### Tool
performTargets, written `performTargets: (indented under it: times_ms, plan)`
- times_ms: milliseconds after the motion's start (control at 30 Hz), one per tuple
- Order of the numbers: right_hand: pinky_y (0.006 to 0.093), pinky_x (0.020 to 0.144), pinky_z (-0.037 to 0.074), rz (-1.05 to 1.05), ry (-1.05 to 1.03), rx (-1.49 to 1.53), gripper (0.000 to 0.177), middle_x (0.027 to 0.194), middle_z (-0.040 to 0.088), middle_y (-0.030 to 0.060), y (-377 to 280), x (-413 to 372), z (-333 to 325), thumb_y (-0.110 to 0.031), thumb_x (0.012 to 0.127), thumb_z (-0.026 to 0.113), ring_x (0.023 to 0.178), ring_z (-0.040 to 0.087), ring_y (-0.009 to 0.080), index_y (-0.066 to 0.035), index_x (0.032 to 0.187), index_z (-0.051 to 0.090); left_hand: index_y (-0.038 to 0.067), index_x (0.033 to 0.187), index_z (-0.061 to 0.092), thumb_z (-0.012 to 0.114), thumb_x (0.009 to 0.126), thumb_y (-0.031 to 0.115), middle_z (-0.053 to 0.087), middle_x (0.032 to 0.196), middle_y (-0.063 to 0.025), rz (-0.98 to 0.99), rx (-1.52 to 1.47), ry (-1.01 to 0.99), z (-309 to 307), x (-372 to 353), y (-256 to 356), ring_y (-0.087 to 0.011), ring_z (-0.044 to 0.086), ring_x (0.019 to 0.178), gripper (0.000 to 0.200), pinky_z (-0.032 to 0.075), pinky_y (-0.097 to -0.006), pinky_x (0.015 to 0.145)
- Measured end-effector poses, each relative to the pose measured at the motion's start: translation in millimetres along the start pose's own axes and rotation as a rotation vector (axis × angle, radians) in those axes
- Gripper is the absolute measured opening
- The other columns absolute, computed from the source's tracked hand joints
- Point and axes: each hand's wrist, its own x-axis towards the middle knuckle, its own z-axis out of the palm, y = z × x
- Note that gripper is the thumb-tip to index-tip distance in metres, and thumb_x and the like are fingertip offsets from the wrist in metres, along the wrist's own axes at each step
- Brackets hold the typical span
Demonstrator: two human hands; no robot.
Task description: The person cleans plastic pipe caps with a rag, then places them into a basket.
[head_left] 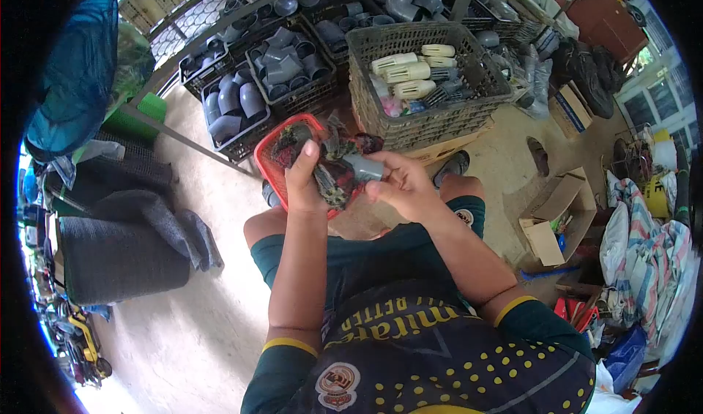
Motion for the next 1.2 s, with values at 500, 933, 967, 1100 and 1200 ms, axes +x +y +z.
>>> performTargets:
  times_ms: [500,933,967,1100,1200]
  plan:
    - [0.0337,0.091,0.052,-0.003,0.247,0.002,0.035,0.102,0.067,0.0078,45.6,8.2,-26.4,-0.02,0.1,0.06,0.09,0.066,0.0171,0.002,0.126,0.056,0.001,0.115,0.059,0.062,0.097,0.029,0.067,0.104,-0.0128,0.093,-0.006,0.316,-30.8,36.1,6.9,-0.0248,0.069,0.089,0.033,0.059,-0.0389,0.076]
    - [0.0368,0.068,0.055,1.024,0.475,0.21,0.05,0.089,0.066,0.0106,293.3,19.4,-123.6,-0.047,0.093,0.063,0.078,0.065,0.0209,-0.003,0.115,0.062,0.0,0.137,0.046,0.046,0.085,0.029,0.056,0.13,-0.0201,0.022,0.021,0.385,-113.2,-15.6,46.8,-0.0384,0.055,0.121,0.059,0.046,-0.0544,0.103]
    - [0.0369,0.068,0.055,1.02,0.468,0.195,0.052,0.088,0.066,0.0102,306.0,21.7,-129.8,-0.05,0.093,0.062,0.077,0.065,0.0206,-0.003,0.117,0.062,0.001,0.138,0.046,0.046,0.085,0.029,0.055,0.132,-0.0203,0.0,0.014,0.374,-114.4,-14.0,45.5,-0.0385,0.055,0.122,0.06,0.045,-0.0545,0.103]
    - [0.0344,0.069,0.054,1.023,0.277,-0.096,0.049,0.095,0.065,0.0098,297.8,26.3,-118.2,-0.049,0.094,0.062,0.079,0.063,0.0186,-0.004,0.113,0.061,0.002,0.139,0.045,0.044,0.09,0.033,0.053,0.136,-0.0205,-0.04,0.004,0.36,-107.5,-5.6,37.2,-0.0393,0.052,0.126,0.058,0.044,-0.0553,0.105]
    - [0.0365,0.075,0.053,0.958,0.049,-0.414,0.042,0.105,0.065,0.0063,270.2,36.2,-104.6,-0.048,0.098,0.057,0.087,0.062,0.0155,-0.011,0.118,0.062,0.002,0.141,0.044,0.042,0.095,0.05,0.051,0.138,-0.0203,-0.037,0.074,0.36,-89.3,6.8,31.7,-0.0396,0.051,0.127,0.066,0.043,-0.0553,0.106]
